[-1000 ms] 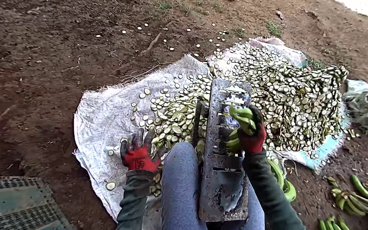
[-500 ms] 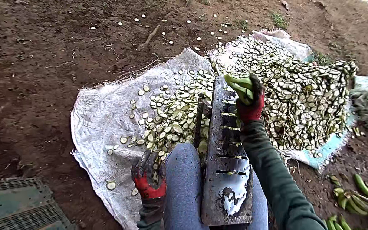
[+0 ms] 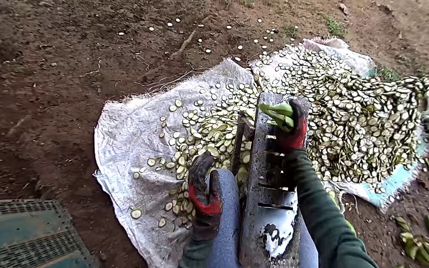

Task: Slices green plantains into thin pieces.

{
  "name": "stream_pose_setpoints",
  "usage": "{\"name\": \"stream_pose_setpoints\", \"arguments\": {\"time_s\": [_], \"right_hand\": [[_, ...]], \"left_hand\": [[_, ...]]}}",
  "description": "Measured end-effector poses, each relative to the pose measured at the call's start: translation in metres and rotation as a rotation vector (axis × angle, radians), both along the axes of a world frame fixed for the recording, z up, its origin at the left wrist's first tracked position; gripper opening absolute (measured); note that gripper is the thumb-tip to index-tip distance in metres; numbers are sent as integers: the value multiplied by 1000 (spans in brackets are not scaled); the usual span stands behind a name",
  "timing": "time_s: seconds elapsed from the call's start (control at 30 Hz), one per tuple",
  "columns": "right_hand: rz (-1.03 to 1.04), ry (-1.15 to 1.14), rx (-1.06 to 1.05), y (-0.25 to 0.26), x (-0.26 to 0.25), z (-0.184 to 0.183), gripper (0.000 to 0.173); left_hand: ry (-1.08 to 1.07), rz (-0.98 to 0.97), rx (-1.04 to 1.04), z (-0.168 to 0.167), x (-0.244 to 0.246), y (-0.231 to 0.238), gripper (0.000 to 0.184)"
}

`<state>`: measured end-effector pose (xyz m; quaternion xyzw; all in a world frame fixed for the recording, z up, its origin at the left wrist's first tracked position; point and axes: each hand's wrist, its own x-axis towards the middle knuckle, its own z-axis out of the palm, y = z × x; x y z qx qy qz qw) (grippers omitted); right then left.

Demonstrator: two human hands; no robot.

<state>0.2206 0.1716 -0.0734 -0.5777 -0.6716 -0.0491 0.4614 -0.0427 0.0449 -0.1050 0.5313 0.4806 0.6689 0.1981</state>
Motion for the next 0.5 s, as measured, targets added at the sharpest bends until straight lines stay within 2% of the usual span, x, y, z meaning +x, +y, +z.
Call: {"name": "stream_pose_setpoints", "arguments": {"time_s": [0.07, 0.1, 0.17, 0.23, 0.3, 0.33, 0.4, 0.43, 0.5], "right_hand": [[3, 24, -32, -6, -7, 2, 82], [29, 37, -35, -34, -12, -5, 82], [87, 72, -2, -118, -22, -32, 76], [127, 136, -20, -208, -38, -51, 71], [181, 188, -27, -257, -48, -61, 68], [195, 172, -26, -259, -47, -64, 68], [170, 128, -32, -223, -41, -56, 67], [142, 92, -8, -192, -38, -51, 65], [72, 10, 2, -142, -33, -46, 65]], "left_hand": [[-88, -85, 23, 16, 14, 2, 32], [-114, -147, 34, 21, 19, 2, 34], [-186, -306, 39, 25, 25, -3, 35], [-376, -500, -17, 24, 29, -14, 38], [-564, -693, -121, 21, 31, -27, 46], [-638, -780, -176, 19, 32, -31, 51], [-709, -892, -271, 14, 39, -37, 56], [-695, -864, -295, 14, 47, -35, 51], [-669, -694, -274, 20, 71, -16, 27]]}}
